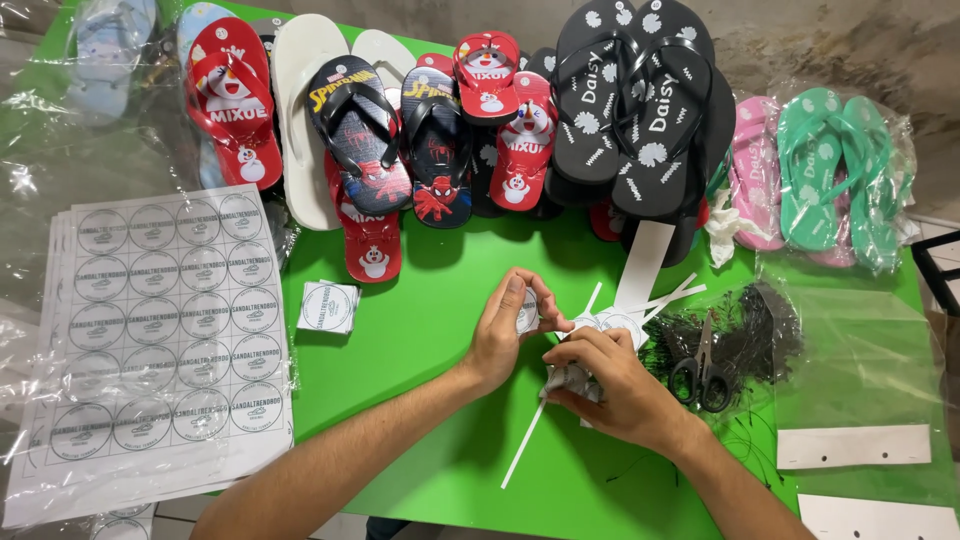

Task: Cutting circular labels from a printed sheet and folding them manually.

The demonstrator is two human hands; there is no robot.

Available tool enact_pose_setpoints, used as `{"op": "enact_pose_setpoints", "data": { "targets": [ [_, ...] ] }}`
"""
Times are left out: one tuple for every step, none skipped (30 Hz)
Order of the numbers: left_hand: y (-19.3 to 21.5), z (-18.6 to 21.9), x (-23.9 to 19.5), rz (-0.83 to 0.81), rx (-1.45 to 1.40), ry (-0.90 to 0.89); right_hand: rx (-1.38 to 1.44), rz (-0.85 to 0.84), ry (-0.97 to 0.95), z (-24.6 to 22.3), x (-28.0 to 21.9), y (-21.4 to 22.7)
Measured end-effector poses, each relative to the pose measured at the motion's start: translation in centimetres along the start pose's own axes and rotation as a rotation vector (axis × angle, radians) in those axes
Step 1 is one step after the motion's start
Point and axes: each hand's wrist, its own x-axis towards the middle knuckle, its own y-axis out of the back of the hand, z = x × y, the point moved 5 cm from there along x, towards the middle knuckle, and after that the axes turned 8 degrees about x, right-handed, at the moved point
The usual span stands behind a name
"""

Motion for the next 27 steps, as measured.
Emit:
{"op": "enact_pose_setpoints", "data": {
  "targets": [
    [0.0, 0.1, 0.0, 0.001, -0.009, -0.005, 0.048, 0.022, -0.014, 0.3, -0.1, 0.0],
    [0.0, 0.1, 0.0, 0.001, -0.019, -0.011, 0.095, 0.043, -0.029, 0.6, -0.3, 0.1],
    [-0.1, 0.3, -0.1, 0.001, -0.02, -0.012, 0.094, 0.042, -0.029, 0.1, 0.1, 0.3],
    [-0.1, 0.5, -0.1, 0.002, -0.011, -0.017, 0.2, 0.114, 0.011, -0.5, 0.5, 0.9],
    [-0.2, 0.8, -0.2, 0.002, -0.002, -0.021, 0.307, 0.185, 0.05, -1.1, 0.8, 1.5],
    [-0.2, 0.8, -0.2, 0.002, -0.003, -0.021, 0.307, 0.185, 0.05, -1.0, 0.7, 1.5],
    [-0.2, 0.9, -0.2, 0.0, -0.008, -0.021, 0.431, 0.227, 0.036, -0.6, 0.6, 1.8],
    [-0.2, 1.0, -0.1, -0.003, -0.014, -0.02, 0.556, 0.269, 0.022, -0.2, 0.5, 2.0],
    [0.0, 0.1, 0.1, -0.003, -0.015, -0.02, 0.555, 0.269, 0.021, 0.1, 0.4, 1.8],
    [0.1, -0.5, 0.4, -0.03, -0.044, -0.055, 0.613, 0.376, -0.037, 0.8, 0.1, 2.1],
    [0.2, -1.1, 0.6, -0.058, -0.074, -0.091, 0.669, 0.483, -0.096, 1.6, -0.1, 2.3],
    [0.2, -1.2, 0.6, -0.057, -0.074, -0.091, 0.669, 0.482, -0.096, 1.6, -0.1, 2.4],
    [0.0, -1.3, 0.6, -0.08, -0.078, -0.078, 0.672, 0.517, -0.118, 1.7, -0.1, 2.7],
    [-0.1, -1.4, 0.5, -0.103, -0.082, -0.064, 0.676, 0.554, -0.14, 1.8, -0.2, 2.9],
    [-0.1, -1.4, 0.6, -0.104, -0.082, -0.063, 0.676, 0.555, -0.141, 2.0, -0.3, 3.1],
    [-0.2, -1.5, 0.6, -0.114, -0.089, -0.052, 0.679, 0.561, -0.169, 2.3, -0.4, 3.3],
    [-0.3, -1.7, 0.6, -0.124, -0.096, -0.041, 0.681, 0.568, -0.198, 2.5, -0.6, 3.5],
    [-0.3, -1.5, 0.5, -0.122, -0.096, -0.041, 0.682, 0.567, -0.198, 2.8, -0.7, 3.4],
    [-0.4, -1.4, 0.5, -0.132, -0.106, -0.031, 0.711, 0.577, -0.211, 3.1, -0.8, 3.2],
    [-0.5, -1.2, 0.5, -0.143, -0.116, -0.022, 0.739, 0.589, -0.224, 3.4, -0.9, 3.1],
    [-0.5, -1.2, 0.5, -0.142, -0.117, -0.022, 0.739, 0.588, -0.224, 3.8, -1.1, 3.0],
    [-0.5, -1.3, 0.5, -0.159, -0.121, -0.019, 0.77, 0.593, -0.222, 4.3, -1.4, 2.8],
    [-0.6, -1.4, 0.5, -0.175, -0.125, -0.015, 0.801, 0.598, -0.22, 4.7, -1.6, 2.7],
    [-0.5, -1.4, 0.5, -0.175, -0.126, -0.014, 0.801, 0.598, -0.221, 4.5, -1.5, 2.6],
    [-0.6, -1.5, 0.5, -0.186, -0.128, -0.012, 0.838, 0.598, -0.235, 4.3, -1.3, 2.6],
    [-0.6, -1.6, 0.5, -0.197, -0.131, -0.01, 0.874, 0.599, -0.248, 4.1, -1.2, 2.5],
    [-0.6, -1.6, 0.5, -0.197, -0.132, -0.008, 0.874, 0.6, -0.25, 4.1, -1.2, 2.5]
  ]
}}
